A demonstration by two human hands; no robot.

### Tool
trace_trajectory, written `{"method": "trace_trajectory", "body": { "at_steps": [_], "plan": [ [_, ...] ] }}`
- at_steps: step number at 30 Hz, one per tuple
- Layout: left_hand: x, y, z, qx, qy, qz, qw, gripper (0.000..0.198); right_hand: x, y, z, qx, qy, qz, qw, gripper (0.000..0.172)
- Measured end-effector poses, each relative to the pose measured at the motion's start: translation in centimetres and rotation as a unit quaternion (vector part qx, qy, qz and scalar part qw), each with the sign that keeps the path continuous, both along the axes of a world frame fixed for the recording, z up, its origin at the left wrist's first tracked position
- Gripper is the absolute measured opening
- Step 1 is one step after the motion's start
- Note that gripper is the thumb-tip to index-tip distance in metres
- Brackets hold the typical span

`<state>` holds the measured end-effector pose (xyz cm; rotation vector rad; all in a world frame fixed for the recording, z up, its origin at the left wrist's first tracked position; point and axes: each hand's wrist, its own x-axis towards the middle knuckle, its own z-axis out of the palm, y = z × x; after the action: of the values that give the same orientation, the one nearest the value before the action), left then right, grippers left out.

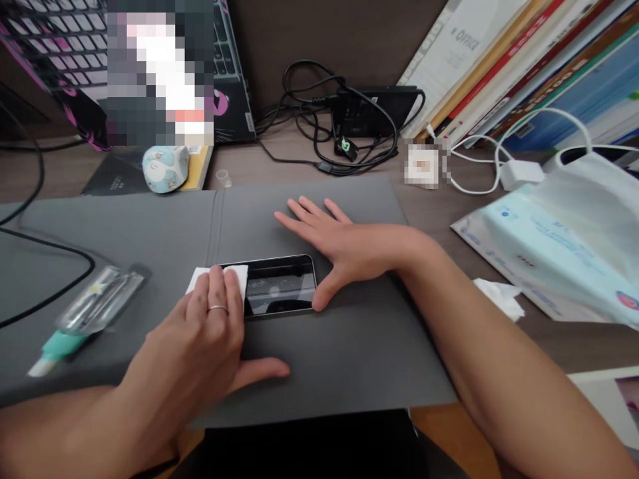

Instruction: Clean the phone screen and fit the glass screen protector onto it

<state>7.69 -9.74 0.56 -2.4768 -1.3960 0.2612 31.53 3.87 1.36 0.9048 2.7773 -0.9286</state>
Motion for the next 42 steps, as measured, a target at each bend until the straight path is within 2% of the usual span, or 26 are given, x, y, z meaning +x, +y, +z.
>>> {"method": "trace_trajectory", "body": {
  "at_steps": [4,9,13,17,21,26,31,36,39,42],
  "plan": [
    [-0.1,1.2,0.3,-0.025,-0.021,0.011,0.999,0.137,0.1,0.1,-0.1,0.008,0.010,0.008,1.000,0.129],
    [-0.1,1.1,-0.1,-0.025,-0.050,-0.002,0.998,0.139,-0.1,0.1,0.0,0.007,-0.011,0.006,1.000,0.131],
    [-0.4,1.6,-0.1,-0.051,-0.096,-0.089,0.990,0.140,-0.1,0.0,-0.1,0.010,-0.005,0.011,1.000,0.132],
    [-0.8,3.6,0.1,-0.128,-0.169,-0.184,0.960,0.121,0.1,0.0,-0.2,0.002,0.012,0.007,1.000,0.131],
    [-1.0,4.9,0.2,-0.183,-0.201,-0.232,0.934,0.110,0.0,0.1,-0.2,0.001,0.001,0.005,1.000,0.132],
    [-1.1,4.8,0.4,-0.217,-0.218,-0.275,0.911,0.097,-0.2,-0.1,0.1,-0.005,-0.004,-0.003,1.000,0.134],
    [-1.3,3.8,0.7,-0.198,-0.199,-0.279,0.918,0.097,0.0,-0.2,0.0,0.015,0.002,0.012,1.000,0.132],
    [-1.1,1.2,1.0,-0.134,-0.137,-0.240,0.952,0.096,0.1,-0.1,-0.1,0.007,-0.003,0.008,1.000,0.130],
    [-0.9,-0.6,0.5,-0.075,-0.102,-0.191,0.973,0.103,0.0,-0.1,-0.1,0.004,-0.011,0.006,1.000,0.129],
    [-0.6,-2.0,-0.4,-0.027,-0.069,-0.101,0.992,0.114,0.0,0.0,-0.1,0.008,0.000,0.011,1.000,0.129]
  ]
}}
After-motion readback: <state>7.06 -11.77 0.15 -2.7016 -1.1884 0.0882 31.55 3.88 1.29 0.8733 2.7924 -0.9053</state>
